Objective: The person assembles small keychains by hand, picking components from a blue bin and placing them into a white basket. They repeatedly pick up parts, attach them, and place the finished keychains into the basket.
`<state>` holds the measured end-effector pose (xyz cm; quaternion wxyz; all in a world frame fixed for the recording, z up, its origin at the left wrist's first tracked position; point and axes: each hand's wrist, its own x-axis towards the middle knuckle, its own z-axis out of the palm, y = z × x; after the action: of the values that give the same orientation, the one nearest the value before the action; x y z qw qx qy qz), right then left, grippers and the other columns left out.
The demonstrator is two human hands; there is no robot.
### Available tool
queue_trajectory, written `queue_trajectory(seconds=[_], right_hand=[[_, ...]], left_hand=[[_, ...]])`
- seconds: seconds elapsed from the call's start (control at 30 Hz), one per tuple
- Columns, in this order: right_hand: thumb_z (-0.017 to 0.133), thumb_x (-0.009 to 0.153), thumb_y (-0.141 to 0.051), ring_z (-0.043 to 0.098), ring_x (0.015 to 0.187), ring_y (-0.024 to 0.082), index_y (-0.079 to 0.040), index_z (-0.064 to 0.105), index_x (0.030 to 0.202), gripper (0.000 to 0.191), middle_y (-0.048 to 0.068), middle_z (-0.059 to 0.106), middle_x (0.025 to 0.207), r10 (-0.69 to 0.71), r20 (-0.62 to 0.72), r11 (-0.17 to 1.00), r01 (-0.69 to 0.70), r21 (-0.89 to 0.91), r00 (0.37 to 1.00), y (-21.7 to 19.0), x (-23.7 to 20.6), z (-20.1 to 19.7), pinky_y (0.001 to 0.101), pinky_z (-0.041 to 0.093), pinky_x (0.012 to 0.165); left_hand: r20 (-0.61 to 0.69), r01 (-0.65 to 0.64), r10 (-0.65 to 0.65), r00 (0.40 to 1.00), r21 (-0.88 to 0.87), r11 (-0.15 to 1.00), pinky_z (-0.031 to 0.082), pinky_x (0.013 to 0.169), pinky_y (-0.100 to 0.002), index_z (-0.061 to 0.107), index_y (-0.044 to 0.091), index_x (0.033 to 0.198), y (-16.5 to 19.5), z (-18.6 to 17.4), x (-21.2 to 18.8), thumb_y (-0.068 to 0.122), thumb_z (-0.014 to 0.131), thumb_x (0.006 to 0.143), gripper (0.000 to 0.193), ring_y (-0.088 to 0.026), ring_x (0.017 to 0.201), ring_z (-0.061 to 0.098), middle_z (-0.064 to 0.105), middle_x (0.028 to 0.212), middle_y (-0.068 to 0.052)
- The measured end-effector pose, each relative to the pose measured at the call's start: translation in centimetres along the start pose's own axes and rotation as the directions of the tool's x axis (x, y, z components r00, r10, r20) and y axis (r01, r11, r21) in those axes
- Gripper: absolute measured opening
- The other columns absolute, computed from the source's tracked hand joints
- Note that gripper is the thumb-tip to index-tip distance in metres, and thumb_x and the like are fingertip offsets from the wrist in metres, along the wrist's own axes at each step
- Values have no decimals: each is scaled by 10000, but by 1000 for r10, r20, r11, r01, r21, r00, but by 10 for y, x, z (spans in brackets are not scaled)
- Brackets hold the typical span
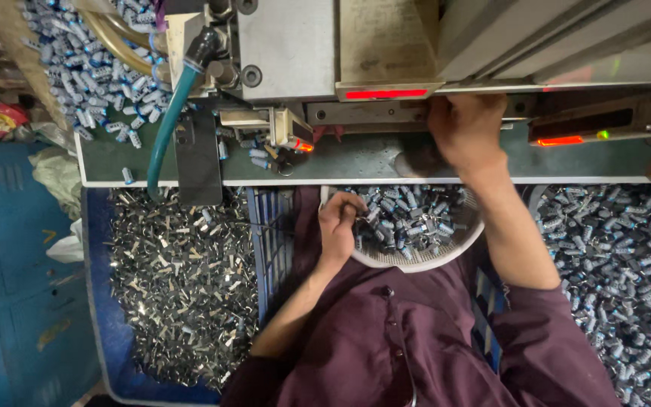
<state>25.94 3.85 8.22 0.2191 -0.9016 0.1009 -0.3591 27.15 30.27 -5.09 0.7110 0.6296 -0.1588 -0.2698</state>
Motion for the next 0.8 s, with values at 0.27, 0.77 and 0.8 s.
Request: queue_trajectory(seconds=[0.27,0.77,0.8], right_hand=[[668,689,68,662,893,418,-55,717,939,283,164,713,956,-93,108,980,110,-168,990,-28,-17,-40,514,486,842],[721,800,109,703,944,322,-31,701,1030,271,130,731,1039,322,204,905,-363,220,925,-79,-177,35,389,570,791],[705,803,126,710,945,314,-23,697,1025,268,135,727,1031,327,198,897,-370,243,924,-75,-177,37,376,573,785]], left_hand=[[24,7,-4,1000,-96,995,414,783,-223,600,18,1009,-22,-2,4,173,536,1107,194,-71,829,517,640,943,-11],[-93,94,-105,990,-122,988,376,719,-217,620,12,991,-15,1,3,116,573,1076,142,-51,784,460,616,901,17],[-108,128,-144,984,-142,982,347,684,-219,625,7,993,-8,2,4,113,578,1073,141,-49,755,420,603,893,18]])
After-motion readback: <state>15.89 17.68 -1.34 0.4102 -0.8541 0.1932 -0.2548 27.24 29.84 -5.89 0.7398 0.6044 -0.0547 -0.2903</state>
